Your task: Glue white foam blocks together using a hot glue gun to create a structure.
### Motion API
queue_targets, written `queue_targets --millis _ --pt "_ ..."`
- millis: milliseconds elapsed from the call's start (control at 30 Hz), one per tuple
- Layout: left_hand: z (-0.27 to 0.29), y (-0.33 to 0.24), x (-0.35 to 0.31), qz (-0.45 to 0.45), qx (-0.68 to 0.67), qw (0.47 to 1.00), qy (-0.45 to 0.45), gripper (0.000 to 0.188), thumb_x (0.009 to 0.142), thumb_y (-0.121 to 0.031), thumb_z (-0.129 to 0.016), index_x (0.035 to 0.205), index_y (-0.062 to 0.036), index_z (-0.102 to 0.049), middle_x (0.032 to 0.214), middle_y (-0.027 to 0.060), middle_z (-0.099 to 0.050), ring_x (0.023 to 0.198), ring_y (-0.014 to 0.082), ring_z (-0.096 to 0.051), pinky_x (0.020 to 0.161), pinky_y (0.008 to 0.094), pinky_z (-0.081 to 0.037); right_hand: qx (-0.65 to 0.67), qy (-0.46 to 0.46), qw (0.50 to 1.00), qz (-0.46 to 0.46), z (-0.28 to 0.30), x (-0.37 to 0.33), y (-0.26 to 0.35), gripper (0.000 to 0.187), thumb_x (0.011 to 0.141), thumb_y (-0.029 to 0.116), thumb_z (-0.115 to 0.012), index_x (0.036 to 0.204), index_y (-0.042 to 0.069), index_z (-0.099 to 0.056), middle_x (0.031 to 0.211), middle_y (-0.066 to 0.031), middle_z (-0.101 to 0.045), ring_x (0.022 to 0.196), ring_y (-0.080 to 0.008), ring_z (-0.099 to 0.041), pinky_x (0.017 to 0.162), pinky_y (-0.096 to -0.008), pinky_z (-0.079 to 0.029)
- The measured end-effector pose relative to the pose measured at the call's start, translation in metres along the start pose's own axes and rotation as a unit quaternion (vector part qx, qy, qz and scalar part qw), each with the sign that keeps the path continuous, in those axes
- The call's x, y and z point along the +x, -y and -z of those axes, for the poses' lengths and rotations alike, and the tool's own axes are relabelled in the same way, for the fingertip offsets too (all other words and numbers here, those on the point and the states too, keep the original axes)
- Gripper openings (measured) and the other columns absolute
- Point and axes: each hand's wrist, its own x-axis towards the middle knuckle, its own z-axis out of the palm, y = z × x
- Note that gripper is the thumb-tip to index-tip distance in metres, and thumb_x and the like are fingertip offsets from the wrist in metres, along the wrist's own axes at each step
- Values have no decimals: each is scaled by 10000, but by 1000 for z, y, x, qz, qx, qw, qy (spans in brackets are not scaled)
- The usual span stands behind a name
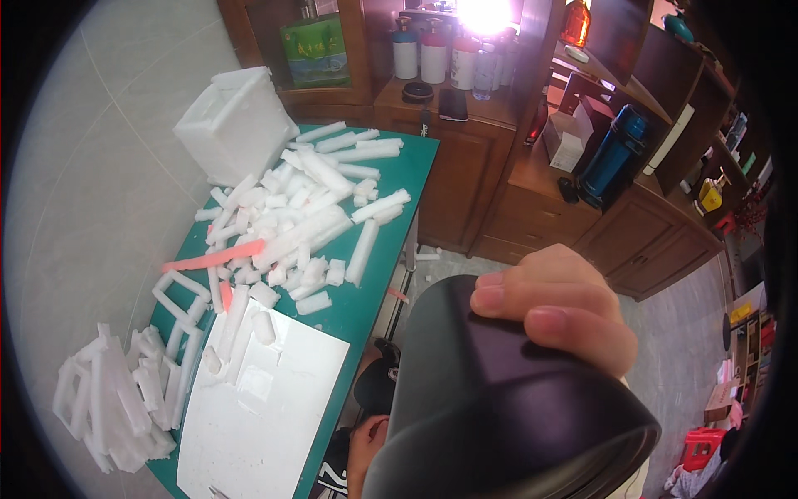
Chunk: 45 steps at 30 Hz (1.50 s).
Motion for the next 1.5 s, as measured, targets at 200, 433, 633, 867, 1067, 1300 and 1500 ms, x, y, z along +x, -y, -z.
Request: queue_targets --millis 200,433,633,867,1067,1300,1500 --pt "-9 10 8 -30 -11 999 12 185 923 -114 -586 1061 -15 -659 871 62 -691 790 83 -622 712 230 -488 -51 59 997 8 13 10 15 281 909 246 -531 1114 64 -466 937 -194 -650 754 -287 -622 594 -361 -453" --pt "-5 34 6 -54 -24 998 -7 188 920 -115 -587 1065 -19 -659 883 63 -695 807 95 -634 720 233 -489 -37 57 997 45 1 14 11 265 947 258 -465 1151 94 -426 933 -179 -648 771 -304 -632 579 -365 -439" --pt "-4 22 6 -42 -2 999 -6 187 921 -116 -583 1063 -21 -657 893 76 -697 802 108 -644 721 244 -495 -44 12 997 62 -6 10 9 259 965 267 -427 1170 110 -409 917 -173 -637 758 -301 -622 558 -365 -419" --pt "0 23 4 -32 -25 999 -15 187 921 -117 -580 1061 -19 -655 895 86 -698 805 129 -657 732 256 -503 -36 -11 998 50 -16 9 14 276 986 311 -356 1201 150 -419 916 -139 -614 732 -308 -597 562 -368 -407" --pt "-3 17 4 -38 -2 999 -16 189 920 -122 -583 1066 -28 -658 902 88 -700 814 132 -661 734 267 -511 -48 -39 998 -5 -19 11 29 351 978 393 -331 1268 222 -429 955 -106 -596 764 -306 -577 609 -395 -403" --pt "-4 27 1 -40 0 999 -26 200 911 -130 -595 1073 -31 -659 892 93 -702 818 130 -663 736 269 -513 5 -6 1000 -2 -16 10 35 377 978 411 -313 1303 265 -436 984 -105 -592 836 -333 -563 654 -403 -374" --pt "-2 30 -3 -54 9 998 -34 197 913 -136 -595 1069 -36 -664 915 101 -708 819 134 -668 723 265 -511 43 34 998 16 -11 13 37 375 980 409 -316 1314 283 -433 1020 -115 -589 868 -342 -558 657 -404 -369"
